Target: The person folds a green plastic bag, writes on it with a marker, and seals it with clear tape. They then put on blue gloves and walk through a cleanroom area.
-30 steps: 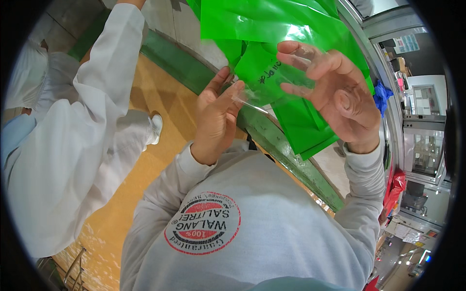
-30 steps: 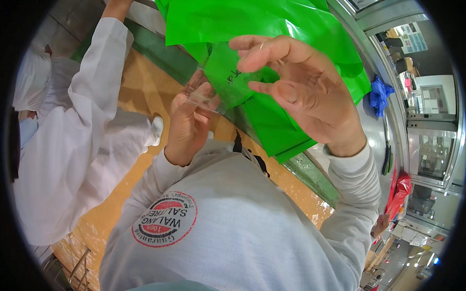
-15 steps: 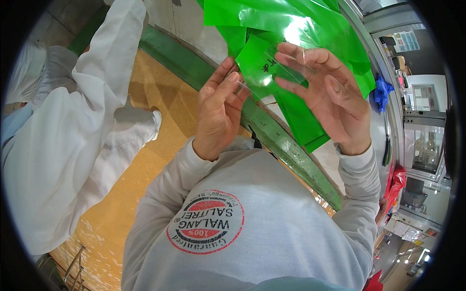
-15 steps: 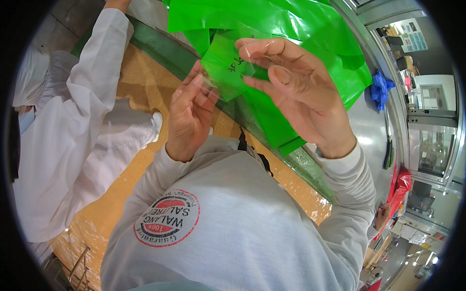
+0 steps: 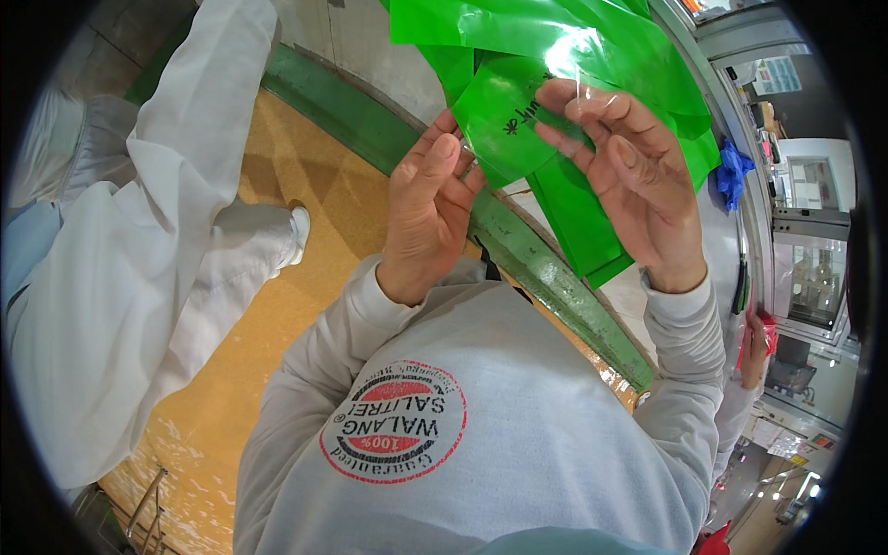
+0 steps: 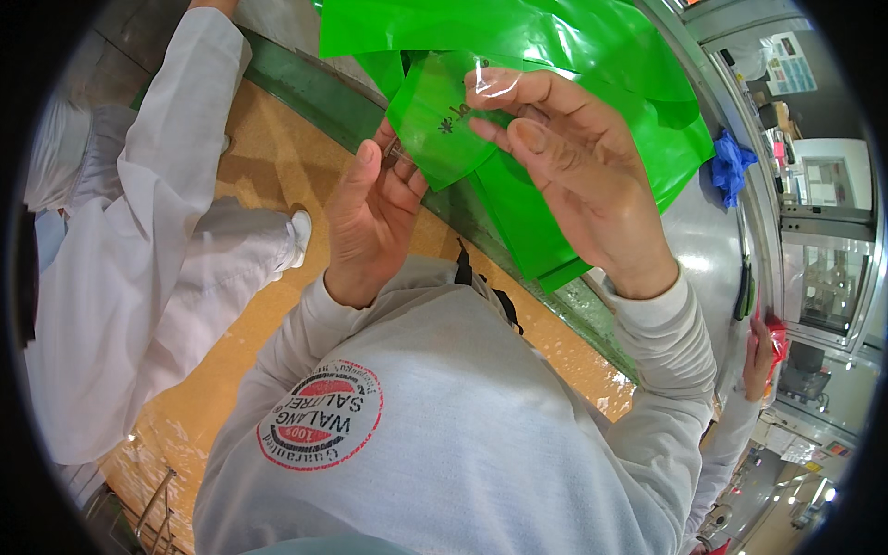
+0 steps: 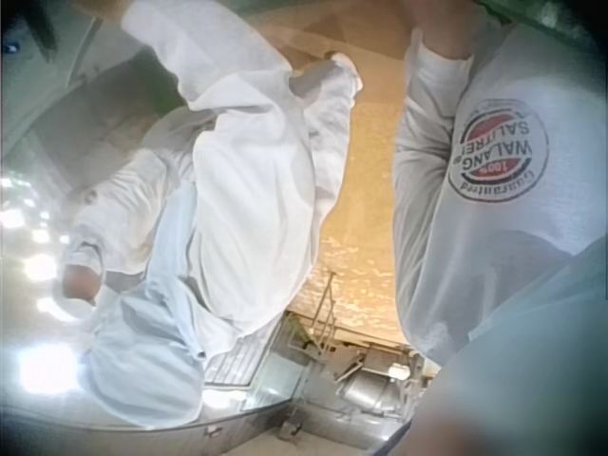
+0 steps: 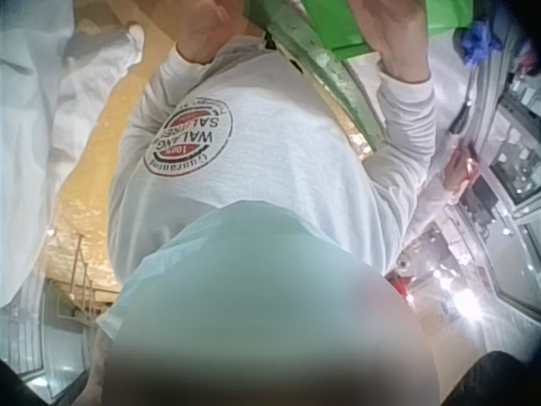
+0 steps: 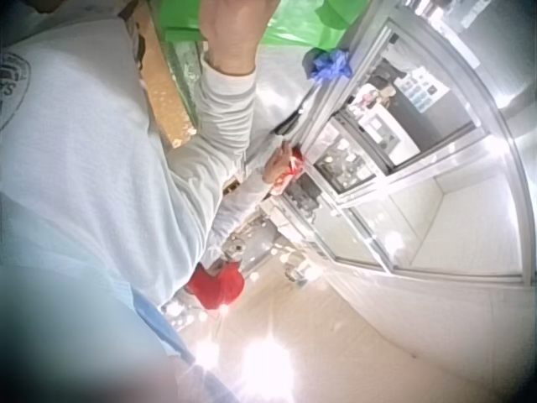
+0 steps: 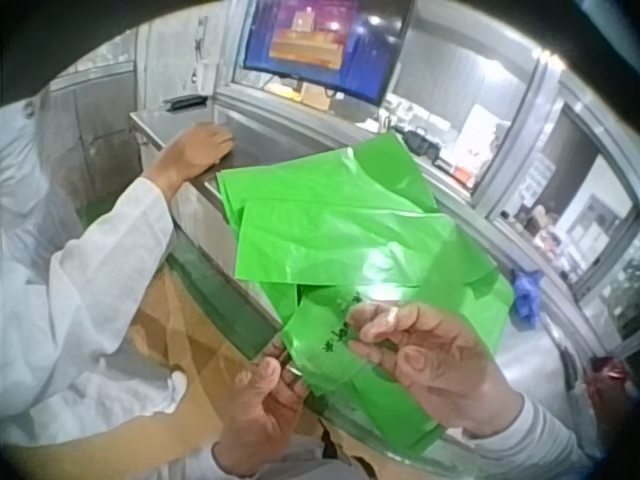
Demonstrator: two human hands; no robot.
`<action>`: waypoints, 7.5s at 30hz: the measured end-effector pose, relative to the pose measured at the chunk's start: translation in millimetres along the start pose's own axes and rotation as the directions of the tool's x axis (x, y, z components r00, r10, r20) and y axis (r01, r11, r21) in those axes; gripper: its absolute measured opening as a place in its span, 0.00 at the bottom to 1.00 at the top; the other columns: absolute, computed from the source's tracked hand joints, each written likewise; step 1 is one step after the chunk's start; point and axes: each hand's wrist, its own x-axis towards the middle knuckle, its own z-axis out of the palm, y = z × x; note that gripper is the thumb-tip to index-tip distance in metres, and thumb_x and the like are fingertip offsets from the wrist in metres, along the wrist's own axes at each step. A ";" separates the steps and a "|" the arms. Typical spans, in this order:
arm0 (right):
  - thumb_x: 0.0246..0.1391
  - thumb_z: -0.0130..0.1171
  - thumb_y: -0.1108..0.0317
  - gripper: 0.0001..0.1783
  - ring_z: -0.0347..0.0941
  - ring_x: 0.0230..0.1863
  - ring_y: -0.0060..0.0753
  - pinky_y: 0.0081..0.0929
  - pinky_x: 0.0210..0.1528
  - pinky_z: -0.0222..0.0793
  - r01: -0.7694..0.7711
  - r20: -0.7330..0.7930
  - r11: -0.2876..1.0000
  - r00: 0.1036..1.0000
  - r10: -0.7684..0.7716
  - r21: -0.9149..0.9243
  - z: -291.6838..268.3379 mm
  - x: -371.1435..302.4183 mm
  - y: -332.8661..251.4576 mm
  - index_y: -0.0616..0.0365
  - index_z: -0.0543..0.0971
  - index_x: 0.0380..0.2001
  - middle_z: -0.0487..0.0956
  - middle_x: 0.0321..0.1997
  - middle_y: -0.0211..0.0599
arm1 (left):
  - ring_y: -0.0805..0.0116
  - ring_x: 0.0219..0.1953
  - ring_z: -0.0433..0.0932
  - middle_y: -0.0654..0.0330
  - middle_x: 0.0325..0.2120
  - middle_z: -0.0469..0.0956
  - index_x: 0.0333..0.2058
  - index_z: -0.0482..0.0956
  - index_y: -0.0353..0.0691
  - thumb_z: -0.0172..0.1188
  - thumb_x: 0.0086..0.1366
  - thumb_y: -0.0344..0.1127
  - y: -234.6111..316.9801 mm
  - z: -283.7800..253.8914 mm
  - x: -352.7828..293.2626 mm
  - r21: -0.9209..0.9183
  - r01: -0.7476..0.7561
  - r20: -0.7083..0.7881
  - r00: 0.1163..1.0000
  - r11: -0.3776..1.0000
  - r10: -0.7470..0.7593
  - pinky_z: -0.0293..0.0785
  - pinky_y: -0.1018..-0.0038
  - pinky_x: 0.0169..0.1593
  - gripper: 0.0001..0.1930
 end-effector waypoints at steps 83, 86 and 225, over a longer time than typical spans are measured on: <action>0.34 0.73 0.74 0.20 0.74 0.32 0.33 0.24 0.33 0.68 0.073 -0.089 0.268 0.834 -0.545 -0.961 3.9 22.4 6.3 0.61 0.80 0.35 0.77 0.34 0.38 | 0.69 0.45 0.78 0.56 0.44 0.78 0.52 0.68 0.34 0.60 0.61 0.26 -3.0 -11.4 -9.0 0.100 0.085 -0.136 0.988 0.991 -0.071 0.75 0.72 0.51 0.20; 0.36 0.71 0.74 0.19 0.72 0.30 0.32 0.24 0.30 0.67 0.041 -0.093 0.231 0.836 -0.540 -0.972 2.7 23.4 4.6 0.61 0.79 0.36 0.77 0.34 0.37 | 0.69 0.45 0.78 0.57 0.44 0.78 0.51 0.68 0.33 0.60 0.61 0.27 -5.5 -16.2 -8.4 0.103 0.081 -0.160 0.985 0.991 -0.064 0.75 0.72 0.50 0.20; 0.49 0.59 0.84 0.12 0.74 0.32 0.22 0.19 0.35 0.70 0.038 -0.605 0.993 0.790 -0.096 -0.108 47.0 -45.4 137.0 0.62 0.76 0.37 0.79 0.34 0.32 | 0.75 0.48 0.73 0.62 0.45 0.76 0.48 0.75 0.39 0.56 0.66 0.29 -6.4 -39.2 -30.8 0.415 0.481 -0.344 0.869 0.772 -0.357 0.71 0.76 0.55 0.12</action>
